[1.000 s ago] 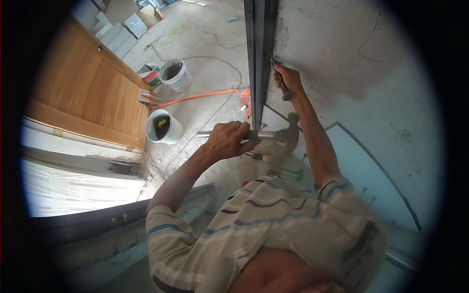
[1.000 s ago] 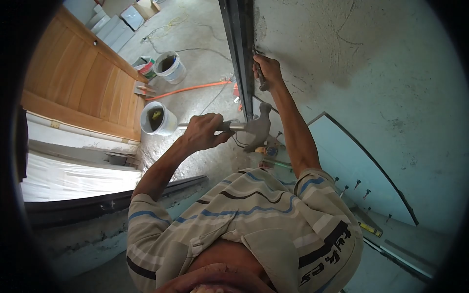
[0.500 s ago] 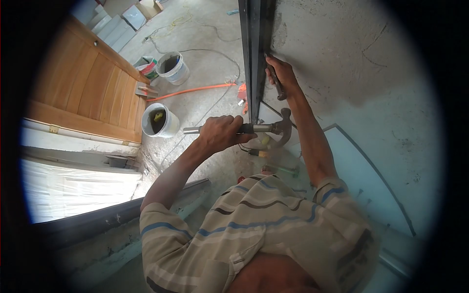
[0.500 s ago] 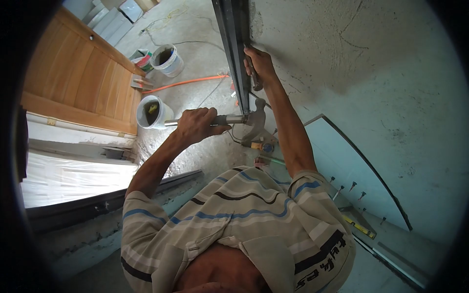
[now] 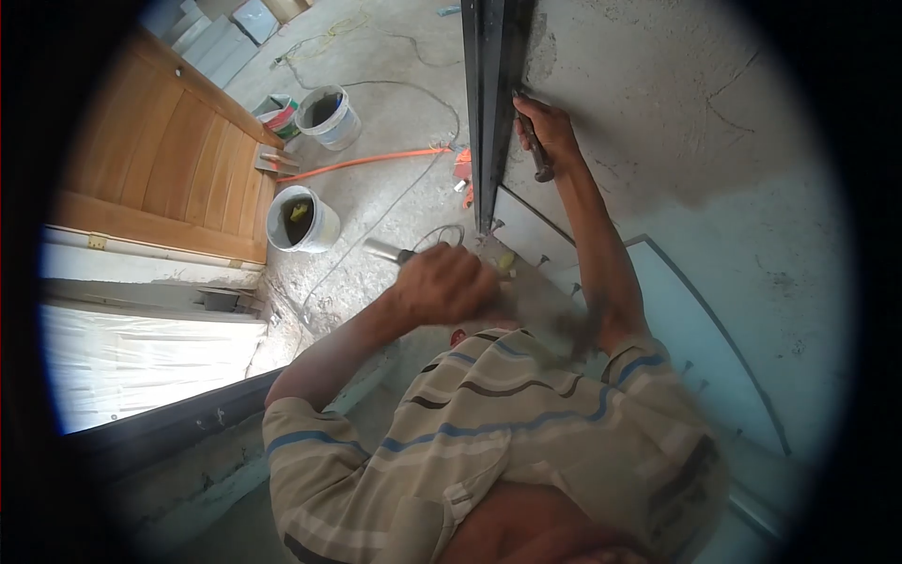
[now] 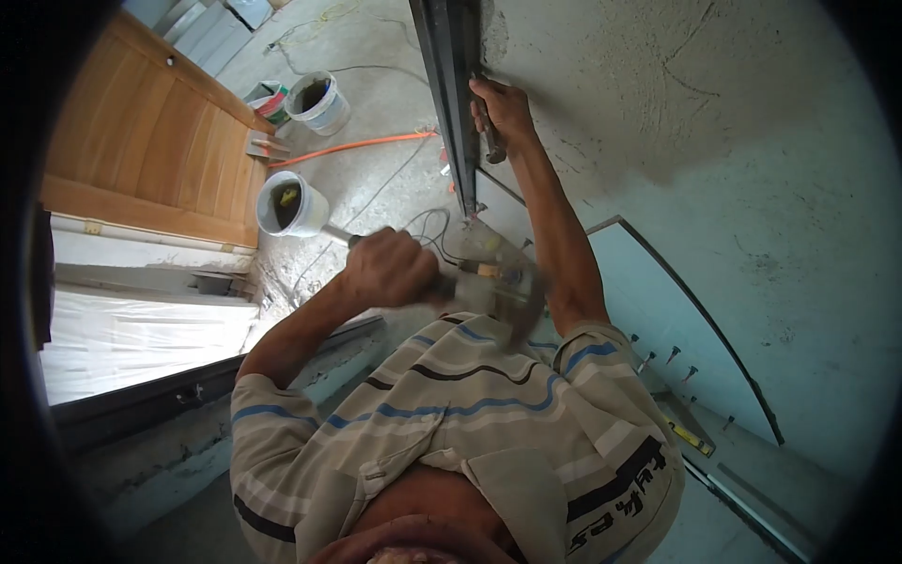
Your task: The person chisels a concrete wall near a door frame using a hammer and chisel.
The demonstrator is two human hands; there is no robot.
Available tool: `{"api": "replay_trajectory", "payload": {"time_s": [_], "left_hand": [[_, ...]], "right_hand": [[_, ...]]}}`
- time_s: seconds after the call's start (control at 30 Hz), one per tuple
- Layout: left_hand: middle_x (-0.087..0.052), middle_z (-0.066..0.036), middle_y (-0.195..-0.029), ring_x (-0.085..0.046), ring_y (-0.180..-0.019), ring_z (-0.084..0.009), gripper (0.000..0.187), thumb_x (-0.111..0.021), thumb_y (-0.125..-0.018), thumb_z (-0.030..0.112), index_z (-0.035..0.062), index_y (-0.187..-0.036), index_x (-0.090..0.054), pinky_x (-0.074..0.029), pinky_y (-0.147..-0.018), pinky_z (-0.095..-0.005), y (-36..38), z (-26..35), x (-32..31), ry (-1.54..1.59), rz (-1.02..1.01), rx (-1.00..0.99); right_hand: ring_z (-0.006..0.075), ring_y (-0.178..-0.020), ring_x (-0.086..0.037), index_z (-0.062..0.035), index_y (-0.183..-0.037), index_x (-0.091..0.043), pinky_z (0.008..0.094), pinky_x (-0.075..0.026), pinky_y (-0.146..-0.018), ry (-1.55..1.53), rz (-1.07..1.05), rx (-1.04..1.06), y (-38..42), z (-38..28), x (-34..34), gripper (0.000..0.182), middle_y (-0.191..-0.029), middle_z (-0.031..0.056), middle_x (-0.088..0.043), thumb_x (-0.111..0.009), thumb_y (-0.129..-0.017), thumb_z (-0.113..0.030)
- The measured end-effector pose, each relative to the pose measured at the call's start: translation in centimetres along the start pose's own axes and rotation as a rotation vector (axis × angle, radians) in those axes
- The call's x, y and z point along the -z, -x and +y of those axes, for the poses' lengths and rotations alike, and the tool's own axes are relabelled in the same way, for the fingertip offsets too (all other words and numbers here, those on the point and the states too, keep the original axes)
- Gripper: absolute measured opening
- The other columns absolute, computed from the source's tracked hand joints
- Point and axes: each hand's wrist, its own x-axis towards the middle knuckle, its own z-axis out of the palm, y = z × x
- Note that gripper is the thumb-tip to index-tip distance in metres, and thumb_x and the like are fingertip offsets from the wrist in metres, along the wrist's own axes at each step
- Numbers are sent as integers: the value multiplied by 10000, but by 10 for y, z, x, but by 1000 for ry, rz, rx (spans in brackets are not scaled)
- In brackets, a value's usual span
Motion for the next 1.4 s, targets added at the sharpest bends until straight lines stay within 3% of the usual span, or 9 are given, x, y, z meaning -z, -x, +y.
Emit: {"api": "replay_trajectory", "payload": {"time_s": [0.07, 0.2, 0.4, 0.47, 0.5, 0.73, 1.1, 1.3, 1.4], "left_hand": [[-433, -15, -553, -494, -468, -182, 361, -768, -656, 331, 110, -642, -482, -414, -430, -329, 4, -9, -4, 52, 6, -159], [-472, -37, -558, -533, -483, -219, 338, -764, -681, 362, 110, -703, -539, -448, -455, -369, 15, -33, -31, -51, -175, 435], [-438, -24, -528, -489, -425, -203, 371, -705, -746, 399, 110, -643, -498, -418, -412, -357, 11, -10, -3, 82, 27, -140], [-522, -65, -549, -548, -450, -240, 406, -691, -775, 435, 80, -669, -525, -450, -431, -370, 12, -40, -13, 14, -469, 427], [-572, -96, -571, -595, -488, -259, 443, -703, -777, 470, 62, -701, -547, -473, -453, -381, 11, -48, -14, -57, -297, 555], [-472, -37, -569, -564, -495, -220, 498, -712, -717, 554, 89, -775, -542, -447, -446, -367, 24, -9, 1, 54, -125, 194], [-468, -13, -538, -523, -457, -189, 424, -792, -644, 446, 102, -649, -543, -456, -444, -332, 21, -10, 3, 23, -210, 397], [-406, 10, -585, -489, -496, -170, 346, -670, -795, 431, 130, -726, -514, -393, -439, -333, -2, 6, 19, 40, 15, -99], [-456, -14, -595, -516, -501, -187, 342, -673, -809, 407, 118, -714, -515, -399, -433, -334, 12, -25, -11, -36, 18, 99]], "right_hand": [[88, -439, -504, -38, -899, -657, 230, -403, -392, -19, -2, 10, -1, 1, -3, 225, -604, 29, -578, -710, -843, -250], [97, -436, -505, -34, -895, -658, 241, -406, -393, -21, -2, 38, -2, 0, -3, 233, -604, 37, -583, -717, -834, -251], [120, -417, -505, -23, -836, -648, 263, -404, -392, -64, 43, 29, 2, 0, -12, 176, -585, 53, -571, -697, -843, -192], [125, -417, -503, -13, -837, -643, 261, -403, -397, -83, 80, 18, 2, -3, -16, 188, -576, 54, -564, -695, -842, -193], [127, -423, -503, -4, -854, -646, 255, -400, -402, -27, 88, 35, 3, -3, -17, 197, -576, 54, -563, -690, -845, -195], [115, -434, -509, -8, -921, -668, 246, -400, -408, -74, 43, 7, 8, -3, -9, 197, -608, 53, -584, -663, -861, -195], [62, -411, -474, -68, -945, -609, 192, -381, -364, -67, -84, -42, 8, -5, -10, 221, -624, 15, -569, -646, -877, -275], [69, -404, -471, -65, -928, -605, 200, -376, -367, -62, -72, -40, 4, -4, -9, 232, -627, 22, -570, -659, -871, -284], [73, -405, -473, -58, -910, -613, 204, -380, -368, -43, -70, -31, 7, -8, -10, 236, -619, 25, -568, -668, -867, -284]]}}
